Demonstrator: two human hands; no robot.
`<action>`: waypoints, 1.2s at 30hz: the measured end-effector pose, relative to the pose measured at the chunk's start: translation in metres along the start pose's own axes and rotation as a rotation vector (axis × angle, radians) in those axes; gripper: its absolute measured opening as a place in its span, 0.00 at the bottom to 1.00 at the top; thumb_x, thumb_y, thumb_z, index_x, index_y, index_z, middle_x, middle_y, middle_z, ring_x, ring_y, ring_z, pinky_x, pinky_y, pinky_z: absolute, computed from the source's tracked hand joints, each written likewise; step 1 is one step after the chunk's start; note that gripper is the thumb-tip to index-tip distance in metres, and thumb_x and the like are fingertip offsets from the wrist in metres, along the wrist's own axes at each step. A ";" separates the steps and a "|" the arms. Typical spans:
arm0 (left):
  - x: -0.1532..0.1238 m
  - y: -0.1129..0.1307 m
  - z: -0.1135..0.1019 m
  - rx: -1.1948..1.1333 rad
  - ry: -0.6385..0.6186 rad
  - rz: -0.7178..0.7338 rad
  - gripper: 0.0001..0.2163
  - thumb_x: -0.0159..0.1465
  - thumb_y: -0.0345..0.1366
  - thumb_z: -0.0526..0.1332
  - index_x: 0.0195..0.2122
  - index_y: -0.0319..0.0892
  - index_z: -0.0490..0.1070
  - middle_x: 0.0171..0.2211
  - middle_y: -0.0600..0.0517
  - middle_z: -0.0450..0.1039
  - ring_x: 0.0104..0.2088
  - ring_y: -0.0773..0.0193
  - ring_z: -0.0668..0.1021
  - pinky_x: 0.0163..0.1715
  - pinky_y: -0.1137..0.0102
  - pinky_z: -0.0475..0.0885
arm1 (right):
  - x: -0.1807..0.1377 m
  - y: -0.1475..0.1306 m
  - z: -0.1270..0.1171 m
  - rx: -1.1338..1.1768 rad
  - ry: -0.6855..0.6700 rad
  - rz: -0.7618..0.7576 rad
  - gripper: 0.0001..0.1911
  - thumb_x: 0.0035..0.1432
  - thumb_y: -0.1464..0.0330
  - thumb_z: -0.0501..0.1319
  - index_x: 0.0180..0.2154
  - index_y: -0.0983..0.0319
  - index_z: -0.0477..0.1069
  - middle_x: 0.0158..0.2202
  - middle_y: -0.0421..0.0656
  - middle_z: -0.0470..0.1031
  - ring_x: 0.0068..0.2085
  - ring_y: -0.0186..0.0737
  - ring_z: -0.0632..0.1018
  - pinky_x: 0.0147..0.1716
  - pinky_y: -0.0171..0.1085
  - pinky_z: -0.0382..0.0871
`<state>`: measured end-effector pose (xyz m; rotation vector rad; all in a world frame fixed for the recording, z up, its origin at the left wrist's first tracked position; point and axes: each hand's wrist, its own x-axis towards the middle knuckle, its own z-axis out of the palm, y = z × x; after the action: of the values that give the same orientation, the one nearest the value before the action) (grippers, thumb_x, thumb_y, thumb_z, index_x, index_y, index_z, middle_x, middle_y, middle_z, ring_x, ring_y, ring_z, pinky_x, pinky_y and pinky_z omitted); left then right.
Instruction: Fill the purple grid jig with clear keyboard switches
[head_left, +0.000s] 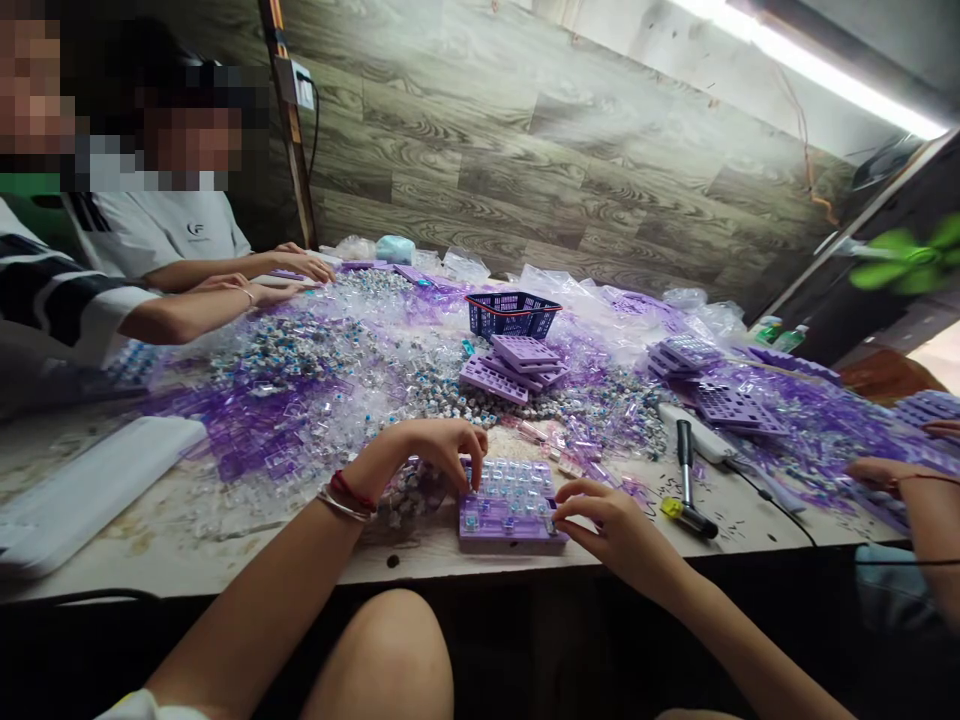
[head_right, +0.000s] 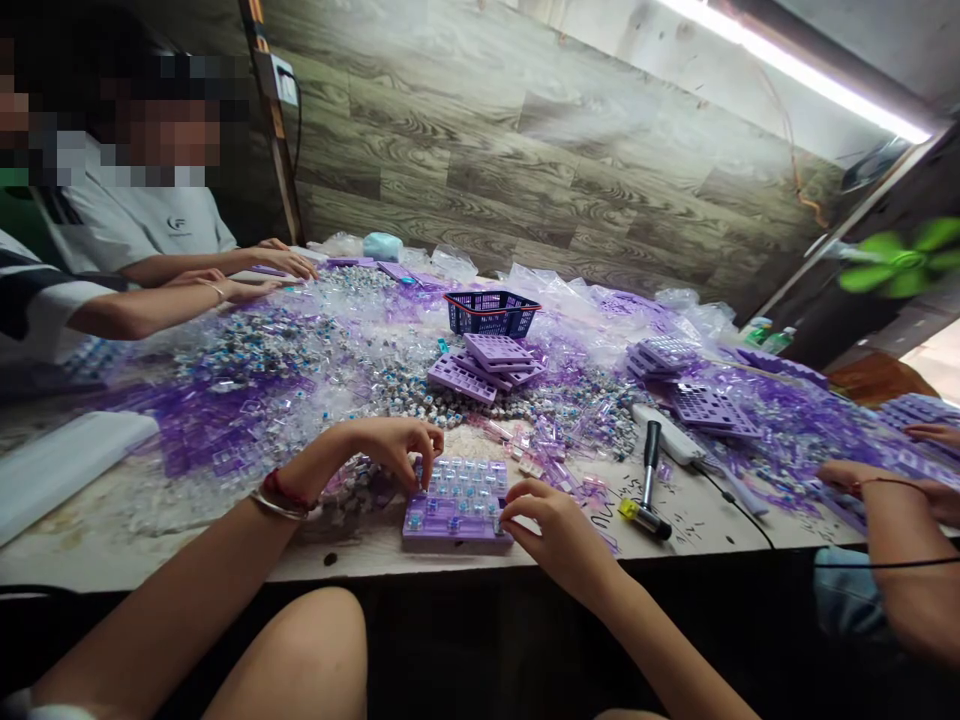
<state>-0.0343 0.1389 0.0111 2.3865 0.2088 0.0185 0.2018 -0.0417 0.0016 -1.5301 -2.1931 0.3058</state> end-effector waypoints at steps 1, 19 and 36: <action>0.000 0.001 0.000 -0.006 0.005 -0.004 0.06 0.49 0.38 0.70 0.28 0.46 0.80 0.33 0.53 0.66 0.33 0.67 0.69 0.33 0.75 0.64 | 0.000 0.000 0.000 0.001 -0.001 0.000 0.08 0.58 0.69 0.58 0.31 0.58 0.76 0.39 0.45 0.75 0.35 0.38 0.77 0.38 0.36 0.72; 0.000 0.012 0.000 -0.020 0.036 -0.052 0.03 0.49 0.35 0.68 0.25 0.43 0.79 0.33 0.53 0.67 0.33 0.66 0.69 0.34 0.74 0.64 | -0.001 -0.001 -0.001 0.019 -0.003 0.019 0.09 0.59 0.67 0.58 0.32 0.58 0.76 0.39 0.45 0.75 0.37 0.39 0.77 0.40 0.37 0.72; 0.007 0.000 0.005 -0.022 0.093 -0.068 0.10 0.52 0.41 0.66 0.25 0.38 0.73 0.27 0.54 0.66 0.29 0.68 0.68 0.30 0.74 0.62 | 0.000 0.000 -0.002 0.015 -0.018 0.019 0.07 0.59 0.69 0.58 0.32 0.58 0.76 0.39 0.44 0.75 0.36 0.37 0.77 0.39 0.36 0.70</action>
<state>-0.0271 0.1366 0.0070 2.3575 0.3323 0.1001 0.2027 -0.0421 0.0034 -1.5465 -2.1860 0.3429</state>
